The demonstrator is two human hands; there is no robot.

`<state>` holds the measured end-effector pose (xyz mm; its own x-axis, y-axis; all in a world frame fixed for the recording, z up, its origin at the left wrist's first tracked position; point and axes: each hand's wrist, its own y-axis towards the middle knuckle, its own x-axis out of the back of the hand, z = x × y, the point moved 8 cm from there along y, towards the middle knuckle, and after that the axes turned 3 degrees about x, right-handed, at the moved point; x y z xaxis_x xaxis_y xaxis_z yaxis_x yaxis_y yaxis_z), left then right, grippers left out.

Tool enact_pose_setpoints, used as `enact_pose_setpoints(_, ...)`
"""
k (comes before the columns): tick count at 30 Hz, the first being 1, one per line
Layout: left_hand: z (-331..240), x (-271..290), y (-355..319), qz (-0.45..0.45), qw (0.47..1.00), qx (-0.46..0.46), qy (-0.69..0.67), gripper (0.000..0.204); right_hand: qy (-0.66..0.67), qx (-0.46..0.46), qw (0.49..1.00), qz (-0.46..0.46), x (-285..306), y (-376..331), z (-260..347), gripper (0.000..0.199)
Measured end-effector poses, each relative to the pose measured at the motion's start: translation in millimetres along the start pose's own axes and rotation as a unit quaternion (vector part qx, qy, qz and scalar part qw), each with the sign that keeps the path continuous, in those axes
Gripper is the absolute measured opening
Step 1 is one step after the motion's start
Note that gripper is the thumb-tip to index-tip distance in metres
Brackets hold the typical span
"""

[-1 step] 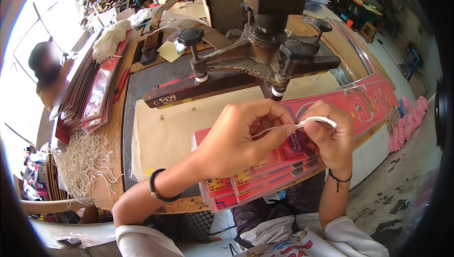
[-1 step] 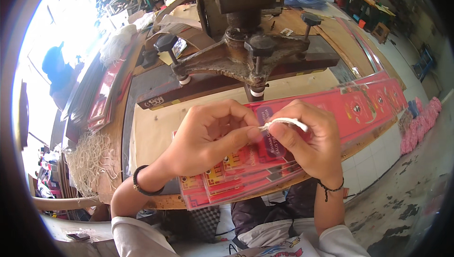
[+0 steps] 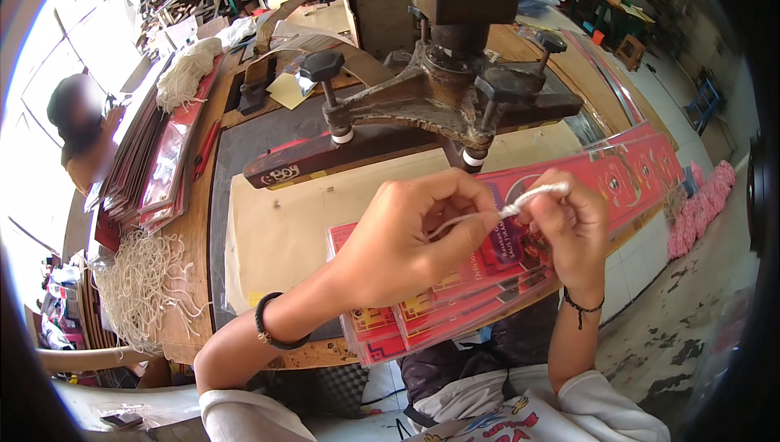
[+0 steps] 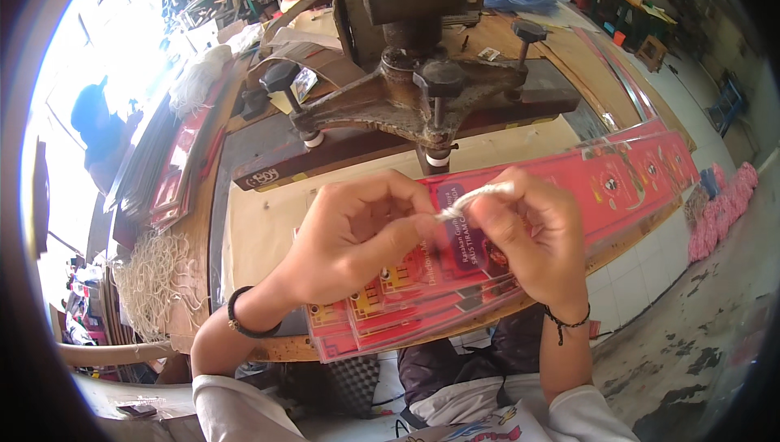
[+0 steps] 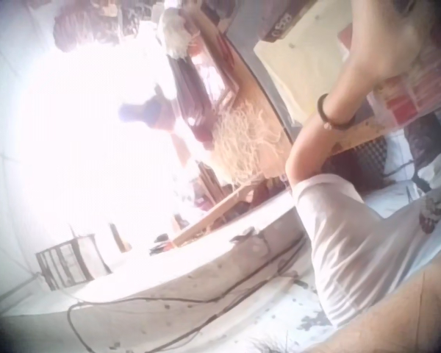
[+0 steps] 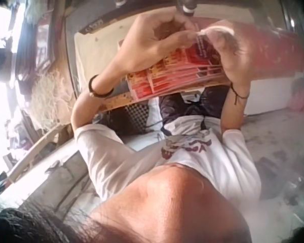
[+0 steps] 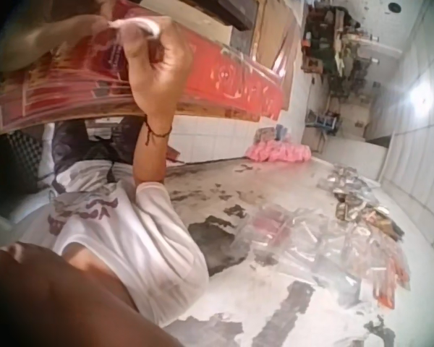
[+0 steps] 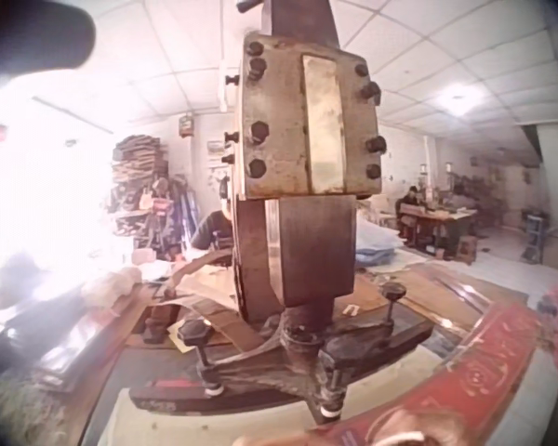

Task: The person threads a white cord through a hole in a stack of red plastic bags, loops it through itself, and ties a knot to secure the stack.

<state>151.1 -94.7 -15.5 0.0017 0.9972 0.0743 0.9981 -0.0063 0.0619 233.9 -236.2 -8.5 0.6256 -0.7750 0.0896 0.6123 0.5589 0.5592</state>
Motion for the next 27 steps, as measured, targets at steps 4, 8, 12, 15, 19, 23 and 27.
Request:
enact_pose_setpoints(4,-3.7,-1.6,0.8,0.004,0.999,0.035,-0.033,0.013,-0.002,-0.056,0.998,0.03,-0.3,-2.5,-1.5,0.031)
enact_pose_setpoints(8,0.3,-1.4,2.1,0.01,0.999,0.033,-0.024,0.012,-0.036,0.009,0.998,0.054,-15.1,4.2,8.5,0.034)
enact_pose_setpoints(12,-1.9,-4.2,0.8,0.016,0.999,0.036,0.006,0.013,-0.078,0.026,0.993,0.088,-10.1,2.2,2.6,0.022)
enact_pose_setpoints(15,-3.7,-5.1,0.7,0.013,0.999,0.03,0.014,0.012,-0.079,0.022,0.993,0.084,-12.3,2.8,3.4,0.02)
enact_pose_setpoints(19,-3.7,-5.6,1.4,0.012,0.995,0.023,0.091,0.011,-0.088,0.031,0.993,0.074,-10.4,1.1,6.1,0.018)
enact_pose_setpoints(23,-7.2,-7.2,0.7,0.011,0.993,-0.022,0.114,0.009,-0.102,0.031,0.992,0.074,-10.9,1.9,10.3,0.016)
enact_pose_setpoints(27,-8.4,-8.6,0.4,0.008,0.994,-0.04,0.101,0.009,-0.118,0.045,0.99,0.064,-9.1,2.1,11.0,0.016)
